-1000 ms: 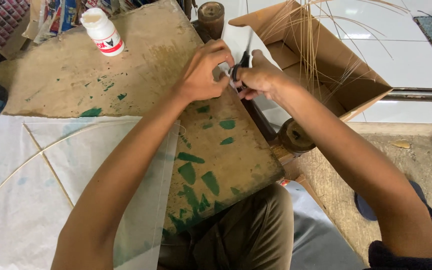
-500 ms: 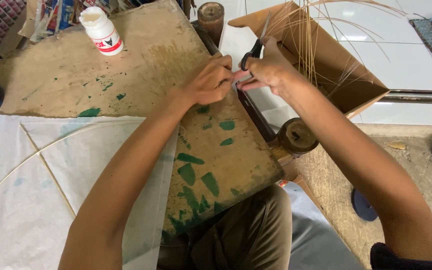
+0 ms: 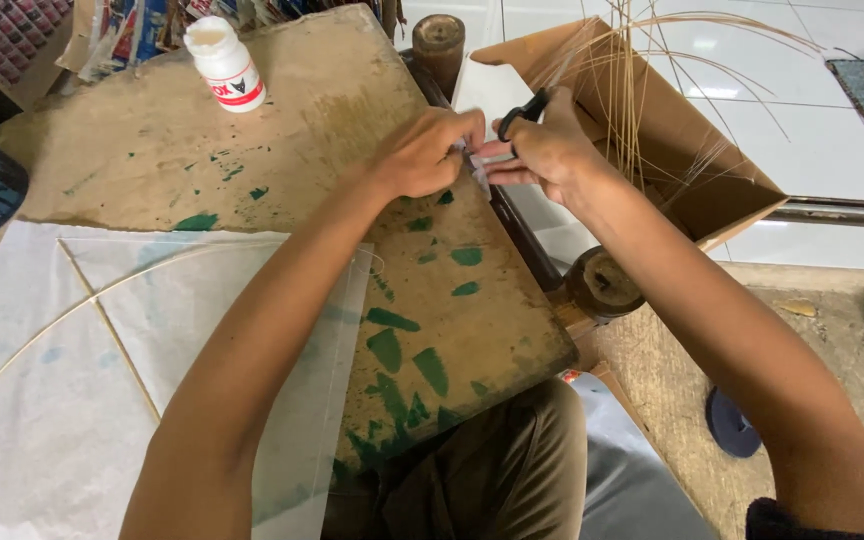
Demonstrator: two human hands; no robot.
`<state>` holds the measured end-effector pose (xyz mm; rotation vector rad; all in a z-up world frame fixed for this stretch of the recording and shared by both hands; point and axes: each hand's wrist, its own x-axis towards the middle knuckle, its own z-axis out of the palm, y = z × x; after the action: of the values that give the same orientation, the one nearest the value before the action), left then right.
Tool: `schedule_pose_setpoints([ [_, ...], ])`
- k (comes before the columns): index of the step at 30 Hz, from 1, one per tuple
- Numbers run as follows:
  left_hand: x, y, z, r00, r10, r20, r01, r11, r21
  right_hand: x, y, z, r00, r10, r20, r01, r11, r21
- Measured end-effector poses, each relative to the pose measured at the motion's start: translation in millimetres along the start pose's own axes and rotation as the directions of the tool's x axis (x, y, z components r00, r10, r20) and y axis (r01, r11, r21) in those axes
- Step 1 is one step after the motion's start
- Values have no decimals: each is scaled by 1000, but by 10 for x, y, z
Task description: Trimming the excess paper from the edges of a kite frame using scissors
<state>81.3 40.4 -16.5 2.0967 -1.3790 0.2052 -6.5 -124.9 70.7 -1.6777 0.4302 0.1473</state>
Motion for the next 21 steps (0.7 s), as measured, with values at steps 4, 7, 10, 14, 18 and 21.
schedule_pose_setpoints([
  [4, -35, -98, 69, 1000, 5, 28, -12, 971, 237, 95, 105, 9, 998, 9, -55, -10, 999, -32],
  [7, -70, -124, 39, 999, 54, 4, -52, 929, 366, 198, 175, 61, 999, -25, 21, 23, 998, 65],
  [10, -112, -110, 8, 1000, -7, 5, 6, 957, 289, 188, 176, 177, 998, -49, 42, 50, 999, -21],
  [14, -246, -69, -163, 990, -20, -141, 49, 978, 201, 174, 152, 229, 978, -206, -10, 197, 947, -252],
  [18, -558, 57, -484, 949, -277, -153, 300, 941, 157, 222, 231, 508, 879, -477, -7, 435, 806, -402],
  [21, -1074, 144, -884, 924, -361, -127, 378, 914, 148, -62, 130, 988, 874, -479, 84, 476, 810, -343],
])
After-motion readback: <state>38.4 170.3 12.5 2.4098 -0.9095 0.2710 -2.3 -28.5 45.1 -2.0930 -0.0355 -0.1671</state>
